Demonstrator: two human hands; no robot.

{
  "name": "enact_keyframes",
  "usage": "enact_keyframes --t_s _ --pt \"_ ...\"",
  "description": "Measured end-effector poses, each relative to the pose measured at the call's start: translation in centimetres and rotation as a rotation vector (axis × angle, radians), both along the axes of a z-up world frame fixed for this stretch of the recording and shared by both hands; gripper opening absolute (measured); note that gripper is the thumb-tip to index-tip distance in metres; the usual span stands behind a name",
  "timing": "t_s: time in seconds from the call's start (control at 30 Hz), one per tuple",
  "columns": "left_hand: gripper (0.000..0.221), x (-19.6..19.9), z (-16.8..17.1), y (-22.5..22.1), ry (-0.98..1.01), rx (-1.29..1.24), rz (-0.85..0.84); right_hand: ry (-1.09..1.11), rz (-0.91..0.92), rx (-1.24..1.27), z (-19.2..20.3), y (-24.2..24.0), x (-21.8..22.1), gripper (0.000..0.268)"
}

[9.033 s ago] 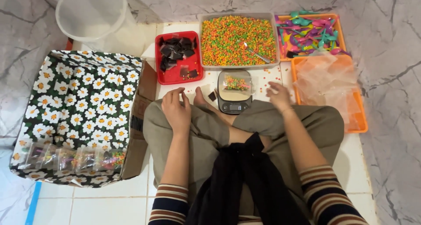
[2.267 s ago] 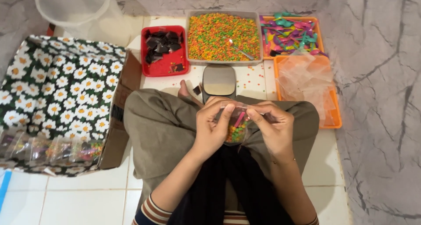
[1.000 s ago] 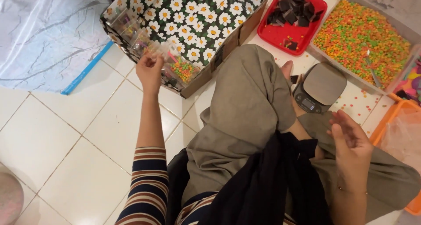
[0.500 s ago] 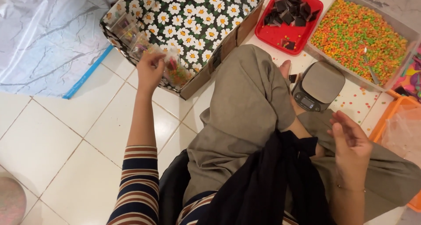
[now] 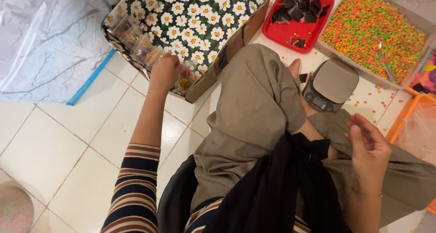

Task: The person scoops colorful sprinkles into a cup with a spoon, weighs the amount on a digital scale, and pours the sprinkles into small plastic bags, repeating these steps several times.

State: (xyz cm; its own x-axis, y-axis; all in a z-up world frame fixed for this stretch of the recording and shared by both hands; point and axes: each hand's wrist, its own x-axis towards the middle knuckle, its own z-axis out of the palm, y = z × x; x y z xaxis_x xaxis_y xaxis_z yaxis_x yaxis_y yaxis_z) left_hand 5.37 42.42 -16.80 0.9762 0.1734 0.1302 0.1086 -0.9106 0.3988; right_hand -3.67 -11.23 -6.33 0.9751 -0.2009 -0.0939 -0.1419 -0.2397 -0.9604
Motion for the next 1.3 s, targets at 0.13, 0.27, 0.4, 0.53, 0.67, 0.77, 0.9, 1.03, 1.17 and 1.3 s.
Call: enact_keyframes --t_s 0.13,0.27,0.4,0.53,0.67,0.77,0.9,1.03,1.17,1.3 --pt "0.012 0.3 -0.3 -0.2 0.068 0.045 -0.057 0.021 -0.013 0.001 0.7 0.3 -0.1 0.032" --pt "0.013 0.2 -0.5 -0.9 0.040 0.235 -0.053 0.005 0.007 -0.007 0.0 -0.3 0.0 0.032" --pt "0.007 0.7 -0.8 -0.8 0.023 0.226 -0.087 0.010 0.000 -0.001 -0.1 0.0 0.0 0.031" --pt "0.010 0.6 -0.7 -0.7 0.058 0.070 -0.072 0.015 -0.002 0.020 -0.5 -0.1 0.0 0.031" --pt "0.010 0.1 -0.1 -0.7 0.058 0.006 -0.001 0.012 -0.004 0.006 -0.4 -0.2 0.0 0.031" --pt "0.009 -0.4 0.8 -0.5 0.004 -0.117 0.021 0.007 -0.004 -0.003 -0.4 -0.2 0.0 0.031" --pt "0.002 -1.4 1.9 -0.6 -0.191 -0.197 0.063 0.023 -0.019 0.000 -0.1 0.2 0.0 0.029" --pt "0.003 -2.2 -3.4 2.1 -0.091 -0.443 0.197 0.006 0.004 0.017 -0.9 0.0 0.0 0.028" --pt "0.005 -3.4 -5.3 2.5 -0.122 -0.307 0.231 0.026 -0.012 0.020 -0.6 0.2 -0.1 0.029" --pt "0.006 -2.7 -5.8 3.4 0.019 0.018 0.236 0.031 -0.019 0.011 -0.7 0.0 0.0 0.029"
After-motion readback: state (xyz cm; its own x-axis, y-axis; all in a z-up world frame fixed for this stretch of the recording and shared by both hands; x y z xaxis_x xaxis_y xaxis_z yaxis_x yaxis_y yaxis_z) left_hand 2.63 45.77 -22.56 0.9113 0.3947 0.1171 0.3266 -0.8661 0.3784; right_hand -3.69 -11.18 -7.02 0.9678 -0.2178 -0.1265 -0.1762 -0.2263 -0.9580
